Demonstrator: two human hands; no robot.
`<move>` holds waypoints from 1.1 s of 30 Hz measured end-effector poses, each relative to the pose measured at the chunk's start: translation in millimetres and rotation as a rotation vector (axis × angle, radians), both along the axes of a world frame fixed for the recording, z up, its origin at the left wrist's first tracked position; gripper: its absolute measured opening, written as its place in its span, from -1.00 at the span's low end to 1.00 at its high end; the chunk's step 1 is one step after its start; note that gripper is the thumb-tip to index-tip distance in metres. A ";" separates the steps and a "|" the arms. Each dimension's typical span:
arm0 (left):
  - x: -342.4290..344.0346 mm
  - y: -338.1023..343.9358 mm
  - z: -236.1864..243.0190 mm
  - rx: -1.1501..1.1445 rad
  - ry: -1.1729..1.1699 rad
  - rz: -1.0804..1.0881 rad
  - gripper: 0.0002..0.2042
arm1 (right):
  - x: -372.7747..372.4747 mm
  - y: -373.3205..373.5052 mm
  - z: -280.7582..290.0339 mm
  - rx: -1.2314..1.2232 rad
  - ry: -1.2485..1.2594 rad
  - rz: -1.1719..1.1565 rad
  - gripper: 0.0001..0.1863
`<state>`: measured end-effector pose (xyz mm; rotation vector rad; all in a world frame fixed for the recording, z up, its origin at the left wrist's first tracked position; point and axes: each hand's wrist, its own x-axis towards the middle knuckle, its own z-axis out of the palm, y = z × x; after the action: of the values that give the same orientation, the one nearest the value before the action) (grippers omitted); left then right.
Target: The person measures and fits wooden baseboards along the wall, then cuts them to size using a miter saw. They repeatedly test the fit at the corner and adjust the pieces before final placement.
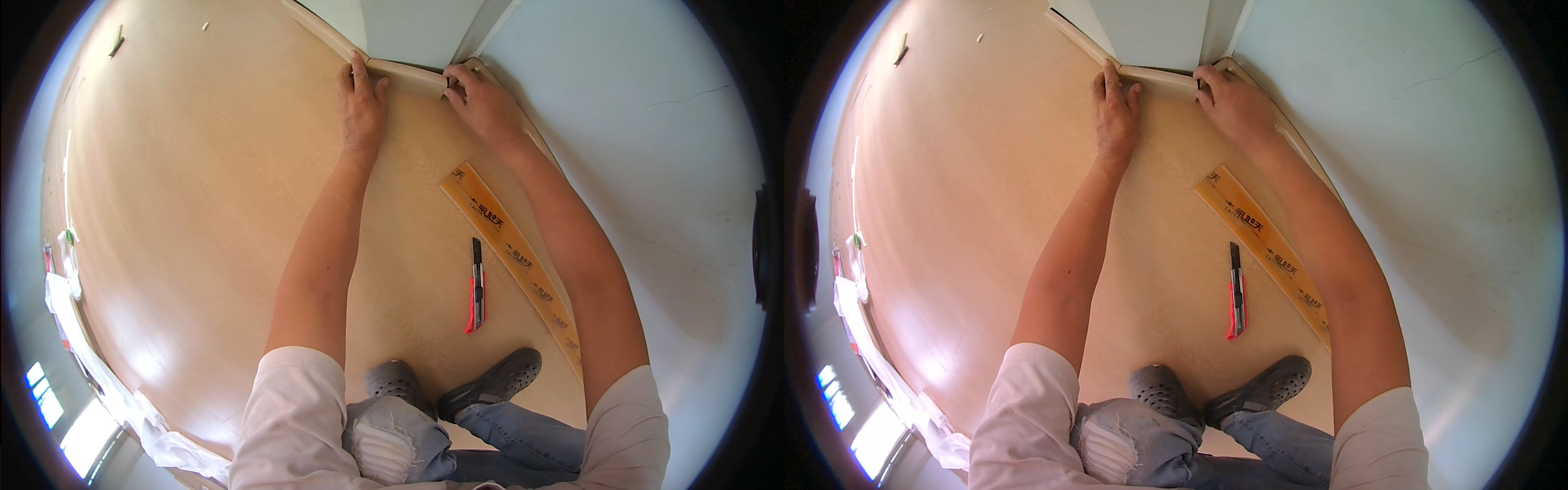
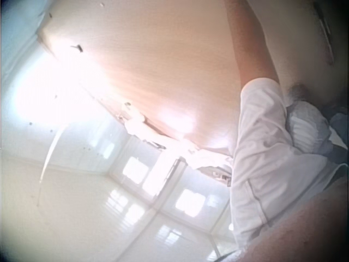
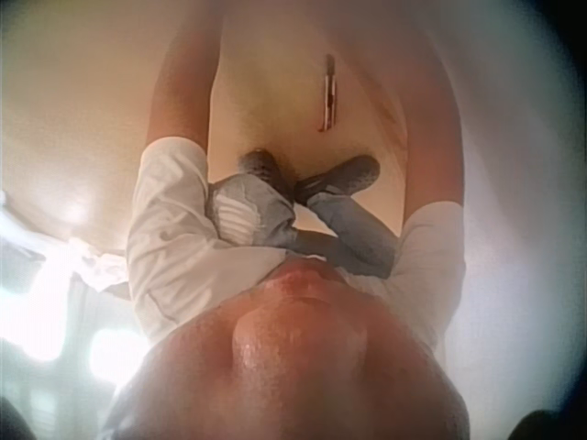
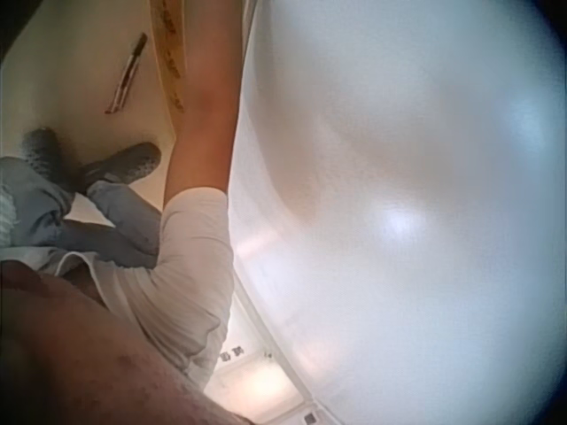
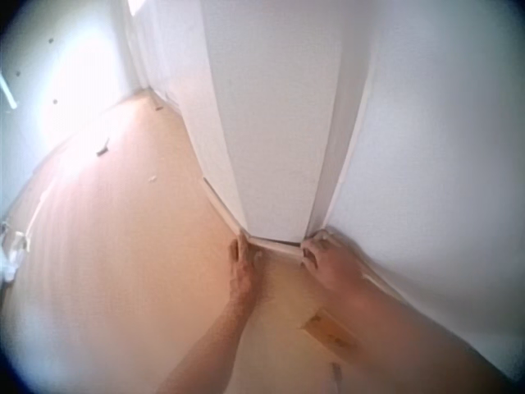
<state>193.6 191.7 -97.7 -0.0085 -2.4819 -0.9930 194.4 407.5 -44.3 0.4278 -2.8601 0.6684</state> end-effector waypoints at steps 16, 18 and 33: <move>-3.3 2.4 1.4 -0.046 0.000 0.033 -0.45 | 6.2 -8.7 -20.1 -0.044 0.170 -0.111 -0.67; -4.4 0.5 -1.9 -0.079 0.009 0.037 -0.44 | 6.5 -7.5 -19.7 -0.051 0.160 -0.099 -0.68; -6.4 -0.1 -2.5 -0.106 -0.026 0.007 -0.24 | 14.6 -24.3 -40.5 -0.145 0.228 -0.269 -0.58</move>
<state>187.2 191.6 -100.2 -0.0207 -2.5538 -0.8624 209.0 383.3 -84.9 0.0868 -2.5691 0.7181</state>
